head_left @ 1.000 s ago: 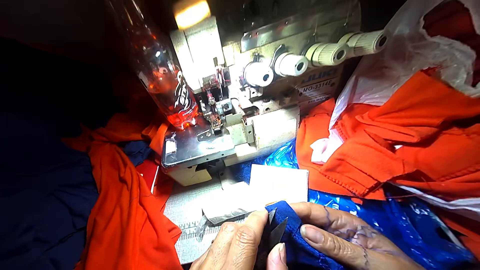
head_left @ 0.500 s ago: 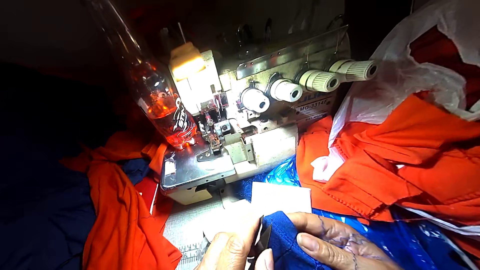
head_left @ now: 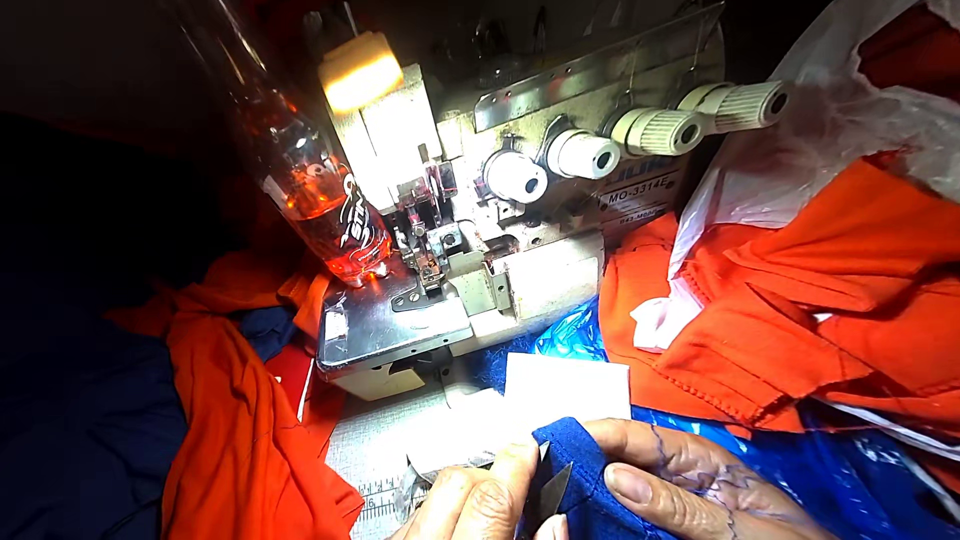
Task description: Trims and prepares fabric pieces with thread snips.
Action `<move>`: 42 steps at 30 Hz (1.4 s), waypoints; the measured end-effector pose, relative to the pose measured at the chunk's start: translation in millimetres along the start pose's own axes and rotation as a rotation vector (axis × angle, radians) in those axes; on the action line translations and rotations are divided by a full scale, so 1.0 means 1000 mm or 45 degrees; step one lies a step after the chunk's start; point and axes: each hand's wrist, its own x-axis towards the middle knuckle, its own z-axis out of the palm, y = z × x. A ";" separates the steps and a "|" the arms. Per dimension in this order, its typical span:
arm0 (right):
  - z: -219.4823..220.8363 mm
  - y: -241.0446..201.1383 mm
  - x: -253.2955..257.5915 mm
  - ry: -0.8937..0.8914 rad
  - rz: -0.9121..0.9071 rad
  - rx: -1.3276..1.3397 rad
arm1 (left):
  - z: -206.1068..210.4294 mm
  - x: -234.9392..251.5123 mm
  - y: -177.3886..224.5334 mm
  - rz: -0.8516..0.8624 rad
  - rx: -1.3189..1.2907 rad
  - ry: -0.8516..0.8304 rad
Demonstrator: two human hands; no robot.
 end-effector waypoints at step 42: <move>0.002 0.000 -0.005 -0.051 0.034 0.070 | 0.000 -0.009 0.008 0.034 0.122 0.078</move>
